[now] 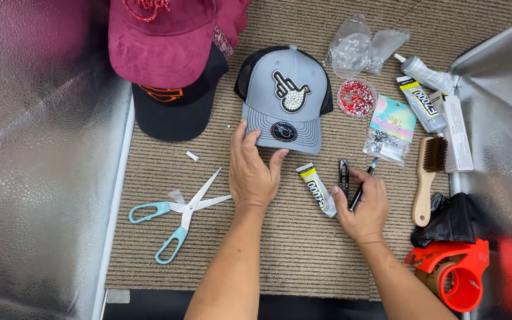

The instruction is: The person decorates a grey baseball cap by applying glue to a hand-shaped patch and placing small rhinestones onto it using a pen-like tool. They also use a utility knife to trim the patch and handle a container of red and white rhinestones.

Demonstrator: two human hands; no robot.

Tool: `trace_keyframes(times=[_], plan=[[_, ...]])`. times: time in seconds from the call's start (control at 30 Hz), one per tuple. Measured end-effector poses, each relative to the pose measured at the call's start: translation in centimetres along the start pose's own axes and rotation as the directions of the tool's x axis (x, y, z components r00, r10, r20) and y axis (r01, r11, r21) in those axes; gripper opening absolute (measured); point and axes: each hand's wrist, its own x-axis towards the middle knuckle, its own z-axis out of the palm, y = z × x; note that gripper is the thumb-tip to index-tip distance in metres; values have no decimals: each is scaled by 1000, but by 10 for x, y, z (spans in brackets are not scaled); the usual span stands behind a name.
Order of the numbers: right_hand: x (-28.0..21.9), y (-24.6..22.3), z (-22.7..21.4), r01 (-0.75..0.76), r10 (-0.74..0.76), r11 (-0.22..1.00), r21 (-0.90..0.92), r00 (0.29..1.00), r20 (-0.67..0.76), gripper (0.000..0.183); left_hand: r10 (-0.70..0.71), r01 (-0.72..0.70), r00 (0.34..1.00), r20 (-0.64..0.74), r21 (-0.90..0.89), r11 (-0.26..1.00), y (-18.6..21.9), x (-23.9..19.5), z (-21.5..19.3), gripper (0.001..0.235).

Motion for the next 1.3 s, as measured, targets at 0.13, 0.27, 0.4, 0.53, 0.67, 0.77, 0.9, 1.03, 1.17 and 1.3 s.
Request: trace_keyframes(times=[0.13, 0.27, 0.4, 0.53, 0.67, 0.77, 0.9, 1.03, 1.17, 1.3], plan=[[-1, 0, 0, -14, 14, 1000, -10, 1000, 14, 47, 6, -6, 1000, -13, -4, 1000, -2, -2, 2, 63], [0, -2, -1, -9, 9, 1000, -9, 1000, 7, 47, 17, -18, 999, -32, -23, 1000, -2, -1, 1, 61], [-1, 0, 1, 0, 0, 1000, -20, 1000, -8, 47, 11, -12, 1000, -20, -33, 999, 2, 0, -3, 60], [0, 1, 0, -2, 2, 1000, -15, 1000, -16, 47, 10, -10, 1000, -13, -31, 999, 4, 1, -5, 60], [1, 0, 0, 11, -12, 1000, -8, 999, -34, 46, 16, -17, 999, -31, -43, 999, 4, 0, -4, 61], [1, 3, 0, 14, -14, 1000, 0, 999, -40, 47, 22, -23, 999, -25, -30, 999, 5, 0, -4, 62], [3, -2, -3, -2, 2, 1000, 9, 999, -44, 46, 32, -32, 999, -19, -20, 999, 5, 0, -2, 61], [0, 0, -2, -29, 30, 1000, 10, 999, -29, 47, 36, -37, 999, -24, -13, 999, 2, -1, 2, 61], [1, -1, -3, -59, 59, 998, 27, 998, -1, 47, 27, -27, 1000, -14, -17, 999, 8, 0, -2, 61], [0, 1, -3, -74, 74, 997, 33, 997, 10, 47, 33, -33, 999, -14, -13, 999, 6, -1, 0, 61]])
